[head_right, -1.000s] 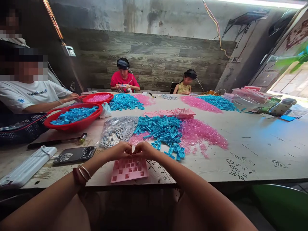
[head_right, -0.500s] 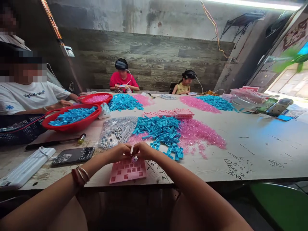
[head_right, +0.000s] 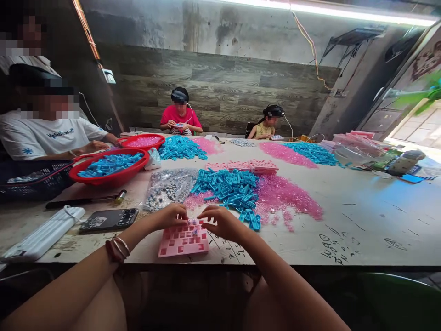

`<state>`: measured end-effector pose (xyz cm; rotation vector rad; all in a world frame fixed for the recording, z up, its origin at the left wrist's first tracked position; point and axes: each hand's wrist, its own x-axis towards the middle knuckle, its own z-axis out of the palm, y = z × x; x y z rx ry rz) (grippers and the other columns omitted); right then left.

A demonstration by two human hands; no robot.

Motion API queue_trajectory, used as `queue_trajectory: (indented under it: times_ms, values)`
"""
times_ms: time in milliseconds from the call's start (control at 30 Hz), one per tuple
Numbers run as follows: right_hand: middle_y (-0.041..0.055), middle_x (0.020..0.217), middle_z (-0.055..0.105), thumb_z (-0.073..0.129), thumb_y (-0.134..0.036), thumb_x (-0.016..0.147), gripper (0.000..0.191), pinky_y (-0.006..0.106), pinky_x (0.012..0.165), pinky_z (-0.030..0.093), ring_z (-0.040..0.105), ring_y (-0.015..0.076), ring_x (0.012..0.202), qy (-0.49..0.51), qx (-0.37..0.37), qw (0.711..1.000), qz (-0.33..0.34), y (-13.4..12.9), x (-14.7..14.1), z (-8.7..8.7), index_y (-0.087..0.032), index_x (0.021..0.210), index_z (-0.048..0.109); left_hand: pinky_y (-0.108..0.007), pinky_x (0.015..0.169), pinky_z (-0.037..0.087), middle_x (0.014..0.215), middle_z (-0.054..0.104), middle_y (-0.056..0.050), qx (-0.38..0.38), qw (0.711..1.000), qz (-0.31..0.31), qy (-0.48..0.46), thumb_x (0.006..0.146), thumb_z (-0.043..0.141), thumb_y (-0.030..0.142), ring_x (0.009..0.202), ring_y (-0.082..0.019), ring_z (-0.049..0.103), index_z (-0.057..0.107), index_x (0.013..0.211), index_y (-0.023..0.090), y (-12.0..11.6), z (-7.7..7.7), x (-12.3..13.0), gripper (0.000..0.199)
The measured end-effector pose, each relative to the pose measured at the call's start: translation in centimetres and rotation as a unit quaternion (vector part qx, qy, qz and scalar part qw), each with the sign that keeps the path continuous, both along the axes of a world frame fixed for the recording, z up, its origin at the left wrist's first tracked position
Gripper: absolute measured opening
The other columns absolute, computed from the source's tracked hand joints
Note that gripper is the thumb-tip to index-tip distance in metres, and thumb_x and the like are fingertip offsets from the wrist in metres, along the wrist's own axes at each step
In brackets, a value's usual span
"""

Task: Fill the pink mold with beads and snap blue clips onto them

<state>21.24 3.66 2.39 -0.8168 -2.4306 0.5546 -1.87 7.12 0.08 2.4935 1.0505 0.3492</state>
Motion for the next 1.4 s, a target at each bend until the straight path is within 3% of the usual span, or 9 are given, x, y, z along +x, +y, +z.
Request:
queue_trajectory:
  times_ms: [167, 367, 667, 933, 1133, 1400]
  values:
    - [0.0062, 0.098, 0.063, 0.056, -0.017, 0.081, 0.023, 0.031, 0.081, 0.046, 0.059, 0.0178, 0.090, -0.082, -0.003, 0.997, 0.012, -0.9, -0.8, -1.3, -0.023, 0.102, 0.064, -0.018, 0.060, 0.040, 0.075, 0.064, -0.003, -0.019, 0.999, 0.021, 0.020, 0.071, 0.066, 0.020, 0.066, -0.011, 0.055, 0.067, 0.087, 0.012, -0.5, 0.7, -1.5, 0.018]
    - [0.0041, 0.084, 0.064, 0.054, -0.013, 0.079, 0.015, 0.026, 0.065, 0.046, 0.059, 0.0148, 0.073, -0.080, -0.038, 0.996, 0.024, 0.3, -1.9, -2.6, -0.019, 0.089, 0.064, -0.016, 0.054, 0.038, 0.072, 0.065, -0.002, -0.062, 0.996, 0.055, 0.042, 0.068, 0.066, 0.016, 0.061, -0.011, 0.055, 0.070, 0.085, 0.013, -1.0, 0.8, -3.0, 0.018]
    - [0.0031, 0.080, 0.065, 0.055, -0.015, 0.077, 0.012, 0.027, 0.065, 0.047, 0.059, 0.0147, 0.071, -0.043, -0.078, 0.996, 0.011, 0.5, -1.6, -2.7, -0.019, 0.084, 0.063, -0.016, 0.055, 0.037, 0.074, 0.067, -0.003, -0.067, 0.993, 0.075, 0.057, 0.069, 0.068, 0.019, 0.062, -0.010, 0.055, 0.072, 0.079, 0.013, -0.5, 0.0, -2.3, 0.012]
    - [0.0032, 0.075, 0.063, 0.057, -0.013, 0.075, 0.010, 0.025, 0.062, 0.045, 0.056, 0.0134, 0.067, 0.011, 0.024, 1.000, -0.011, 0.1, -2.4, -1.6, -0.017, 0.082, 0.061, -0.018, 0.064, 0.039, 0.077, 0.065, -0.004, -0.033, 0.998, 0.046, 0.038, 0.073, 0.064, 0.018, 0.070, -0.012, 0.056, 0.071, 0.079, 0.014, -0.7, 0.2, 0.1, 0.010]
    - [0.0045, 0.082, 0.061, 0.056, -0.009, 0.075, 0.020, 0.026, 0.066, 0.044, 0.056, 0.0152, 0.075, 0.001, 0.082, 0.996, -0.028, -0.2, -3.6, -2.2, -0.018, 0.094, 0.059, -0.018, 0.068, 0.040, 0.083, 0.065, -0.004, -0.030, 0.999, -0.014, 0.025, 0.073, 0.061, 0.012, 0.074, -0.012, 0.057, 0.070, 0.087, 0.014, -0.6, 0.6, -0.7, 0.016]
    - [0.0035, 0.077, 0.061, 0.063, -0.015, 0.074, 0.016, 0.027, 0.065, 0.043, 0.054, 0.0171, 0.074, -0.049, 0.112, 0.991, -0.056, -0.5, -4.5, -2.8, -0.017, 0.089, 0.056, -0.018, 0.061, 0.039, 0.075, 0.064, -0.001, -0.054, 0.994, 0.042, 0.089, 0.067, 0.061, 0.010, 0.069, -0.012, 0.057, 0.067, 0.077, 0.014, -0.8, 1.6, -1.8, 0.013]
